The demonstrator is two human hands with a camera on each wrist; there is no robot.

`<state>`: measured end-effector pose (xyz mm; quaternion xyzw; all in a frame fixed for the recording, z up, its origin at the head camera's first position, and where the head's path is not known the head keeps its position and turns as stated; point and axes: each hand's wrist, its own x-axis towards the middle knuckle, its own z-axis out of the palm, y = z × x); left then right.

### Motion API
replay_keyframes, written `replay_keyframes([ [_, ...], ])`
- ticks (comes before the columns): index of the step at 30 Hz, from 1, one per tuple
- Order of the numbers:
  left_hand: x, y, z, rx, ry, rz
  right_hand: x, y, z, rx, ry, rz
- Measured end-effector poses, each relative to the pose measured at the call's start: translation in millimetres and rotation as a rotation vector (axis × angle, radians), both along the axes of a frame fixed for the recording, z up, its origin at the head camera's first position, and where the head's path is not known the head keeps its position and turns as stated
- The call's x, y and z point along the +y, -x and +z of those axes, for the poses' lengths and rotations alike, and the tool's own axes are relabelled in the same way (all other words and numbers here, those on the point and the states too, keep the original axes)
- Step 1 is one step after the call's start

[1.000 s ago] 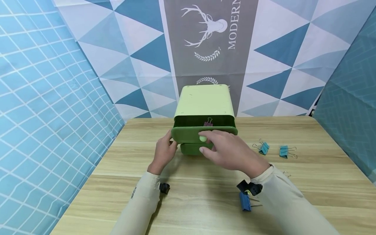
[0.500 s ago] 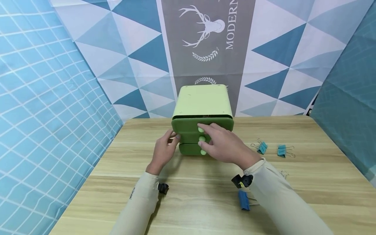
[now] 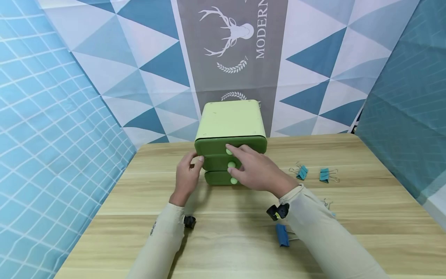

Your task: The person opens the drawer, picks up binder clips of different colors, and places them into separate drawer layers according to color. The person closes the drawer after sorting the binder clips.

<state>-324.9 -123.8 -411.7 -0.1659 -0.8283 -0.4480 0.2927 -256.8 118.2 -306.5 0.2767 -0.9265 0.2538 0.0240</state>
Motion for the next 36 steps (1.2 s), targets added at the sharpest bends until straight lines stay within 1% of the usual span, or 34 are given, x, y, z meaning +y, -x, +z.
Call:
replay_keyframes([
  [4,0,2.1,9.6,-0.010,-0.088,-0.058,-1,1.5,-1.9,0.028,-0.015,-0.010],
  [6,0,3.8,15.0,-0.012,-0.122,-0.075,0,3.1,-2.6,0.045,-0.026,-0.010],
  [8,-1,5.4,20.6,-0.003,-0.131,-0.082,0,4.7,-3.0,0.053,-0.036,-0.012],
  [11,-3,7.3,28.5,0.031,-0.107,-0.076,1,6.5,-3.5,0.036,-0.035,-0.008],
  [16,-4,8.7,41.5,0.109,-0.014,-0.113,3,6.2,-5.7,0.012,-0.012,0.010],
  [19,-5,10.0,46.3,0.144,0.053,-0.134,4,3.8,-11.0,0.002,0.016,0.040],
  [23,-5,11.2,49.5,0.154,0.086,-0.167,5,1.3,-20.4,-0.015,0.002,0.055],
  [26,-4,10.1,51.8,0.117,0.071,-0.193,7,2.5,-25.6,-0.006,-0.042,0.040],
  [29,-3,7.8,55.9,0.044,0.043,-0.219,6,6.7,-29.4,0.007,-0.070,0.017],
  [32,-5,5.1,61.1,-0.030,0.016,-0.231,2,12.7,-31.7,0.027,-0.105,0.007],
  [34,-5,3.8,63.8,-0.056,0.011,-0.232,-1,16.5,-33.2,0.030,-0.127,0.011],
  [36,-4,3.3,66.2,-0.059,0.009,-0.238,-3,20.2,-34.6,0.034,-0.153,0.014],
])
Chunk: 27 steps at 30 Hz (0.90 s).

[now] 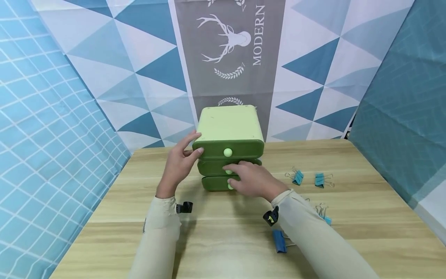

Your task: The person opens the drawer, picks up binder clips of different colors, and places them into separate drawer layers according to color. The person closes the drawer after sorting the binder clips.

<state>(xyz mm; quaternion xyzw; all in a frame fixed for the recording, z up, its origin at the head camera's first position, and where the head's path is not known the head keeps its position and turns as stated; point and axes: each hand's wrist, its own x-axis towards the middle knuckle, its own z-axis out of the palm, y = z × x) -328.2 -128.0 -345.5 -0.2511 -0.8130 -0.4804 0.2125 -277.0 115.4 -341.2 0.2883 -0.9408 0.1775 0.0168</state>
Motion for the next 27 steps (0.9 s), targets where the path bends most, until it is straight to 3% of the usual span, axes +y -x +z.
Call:
replay_keyframes([
  [7,1,-0.6,0.3,0.010,-0.006,-0.019,-9,8.1,-3.6,-0.009,-0.039,-0.019],
  [13,0,-2.1,-0.1,0.004,-0.018,-0.008,-18,11.2,-6.5,-0.014,0.002,-0.016],
  [20,2,-2.4,-1.2,0.022,-0.011,0.000,-16,7.1,-10.7,-0.045,0.051,-0.045],
  [27,1,-1.6,-2.8,0.013,-0.017,0.003,-16,-4.2,-10.5,-0.079,0.073,-0.020],
])
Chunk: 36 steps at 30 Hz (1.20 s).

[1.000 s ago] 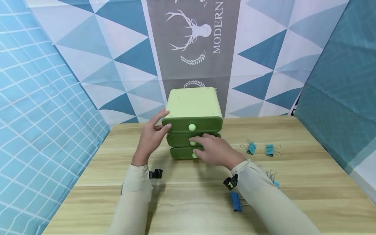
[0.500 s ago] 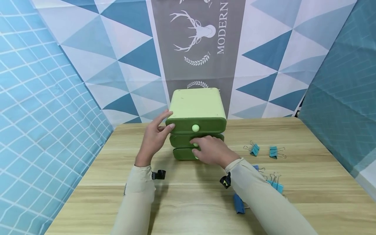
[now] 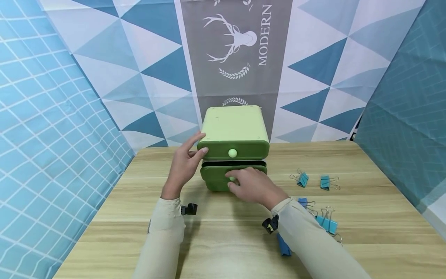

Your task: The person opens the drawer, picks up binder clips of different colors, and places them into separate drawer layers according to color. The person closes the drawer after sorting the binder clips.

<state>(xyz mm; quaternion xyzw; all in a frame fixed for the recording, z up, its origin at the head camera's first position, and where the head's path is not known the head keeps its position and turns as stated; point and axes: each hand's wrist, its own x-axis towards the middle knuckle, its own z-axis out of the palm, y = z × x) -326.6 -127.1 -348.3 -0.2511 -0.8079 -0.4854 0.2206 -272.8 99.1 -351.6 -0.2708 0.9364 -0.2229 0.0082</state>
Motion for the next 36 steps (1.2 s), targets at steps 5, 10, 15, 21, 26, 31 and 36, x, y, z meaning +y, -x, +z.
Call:
replay_keyframes([
  [5,-1,0.3,-0.3,-0.006,0.004,0.008,1,-9.5,0.2,0.005,-0.013,0.004],
  [10,-2,-0.6,0.6,-0.008,0.014,0.021,1,-20.3,1.5,0.013,-0.026,0.013],
  [15,-3,-0.7,-0.4,-0.003,0.020,0.024,1,-33.9,3.4,0.009,-0.072,0.042],
  [21,-3,-1.3,-0.1,-0.006,0.031,0.018,0,-51.1,4.6,0.021,-0.121,0.072],
  [26,-2,-1.9,-0.3,-0.017,0.027,0.013,3,-66.5,5.2,0.015,-0.137,0.096],
  [31,1,-0.6,-1.0,-0.018,0.020,-0.001,9,-80.8,7.3,-0.001,-0.154,0.128],
  [36,1,-0.1,-1.5,-0.026,0.026,0.004,12,-90.8,4.9,-0.021,-0.152,0.161],
])
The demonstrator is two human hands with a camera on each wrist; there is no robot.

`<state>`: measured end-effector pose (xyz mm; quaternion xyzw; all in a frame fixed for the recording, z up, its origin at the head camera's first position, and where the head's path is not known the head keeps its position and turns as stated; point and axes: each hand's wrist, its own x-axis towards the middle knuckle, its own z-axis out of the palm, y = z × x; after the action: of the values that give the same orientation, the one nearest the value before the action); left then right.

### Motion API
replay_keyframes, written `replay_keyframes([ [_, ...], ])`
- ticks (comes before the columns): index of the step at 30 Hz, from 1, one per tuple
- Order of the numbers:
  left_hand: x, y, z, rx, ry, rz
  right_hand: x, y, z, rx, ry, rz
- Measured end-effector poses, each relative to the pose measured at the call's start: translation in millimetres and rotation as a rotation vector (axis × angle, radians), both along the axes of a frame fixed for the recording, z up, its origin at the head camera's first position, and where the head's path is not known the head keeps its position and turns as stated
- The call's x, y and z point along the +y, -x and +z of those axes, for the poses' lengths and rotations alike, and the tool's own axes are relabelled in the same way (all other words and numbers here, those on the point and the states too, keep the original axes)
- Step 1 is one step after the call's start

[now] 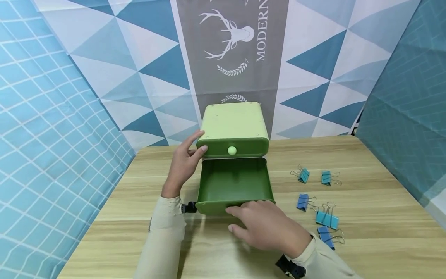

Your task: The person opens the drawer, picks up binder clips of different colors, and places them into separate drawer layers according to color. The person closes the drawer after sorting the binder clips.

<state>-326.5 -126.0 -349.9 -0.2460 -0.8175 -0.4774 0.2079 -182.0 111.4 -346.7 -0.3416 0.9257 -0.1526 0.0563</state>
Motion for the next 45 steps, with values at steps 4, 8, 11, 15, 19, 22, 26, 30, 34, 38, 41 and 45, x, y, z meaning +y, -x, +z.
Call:
replay_keyframes([
  [4,0,0.4,0.0,0.002,0.002,-0.001,1,-4.2,-3.7,-0.007,-0.003,-0.004],
  [8,0,0.9,-0.5,0.004,0.004,0.001,2,-5.7,-7.2,-0.019,0.005,-0.008],
  [11,-1,0.8,-0.9,0.003,0.007,0.008,4,-7.1,-10.0,-0.038,0.022,-0.006],
  [15,0,1.0,-1.2,0.004,0.005,0.008,10,-10.2,-14.8,-0.059,0.046,-0.010],
  [19,0,1.2,-0.9,0.009,0.010,0.010,16,-12.3,-18.0,-0.091,0.074,-0.017],
  [22,0,0.8,-0.7,0.007,0.010,0.013,19,-13.3,-18.7,-0.108,0.092,-0.009],
  [26,0,1.0,-0.2,0.002,0.002,0.006,27,-13.8,-19.4,-0.101,0.102,-0.013],
  [30,-1,0.9,0.1,0.004,0.009,0.013,38,-13.0,-22.4,-0.098,0.106,-0.046],
  [34,-1,0.2,-0.1,0.008,0.016,0.021,49,-12.8,-26.7,-0.133,0.098,-0.087],
  [38,-1,0.3,-0.5,0.013,0.011,0.018,57,-13.2,-30.9,-0.134,0.089,-0.115],
  [41,-1,0.7,-0.8,0.020,0.013,0.021,62,-13.4,-31.8,-0.134,0.088,-0.134],
  [45,-1,1.1,-1.5,0.028,0.016,0.020,67,-13.2,-34.1,-0.143,0.071,-0.157],
])
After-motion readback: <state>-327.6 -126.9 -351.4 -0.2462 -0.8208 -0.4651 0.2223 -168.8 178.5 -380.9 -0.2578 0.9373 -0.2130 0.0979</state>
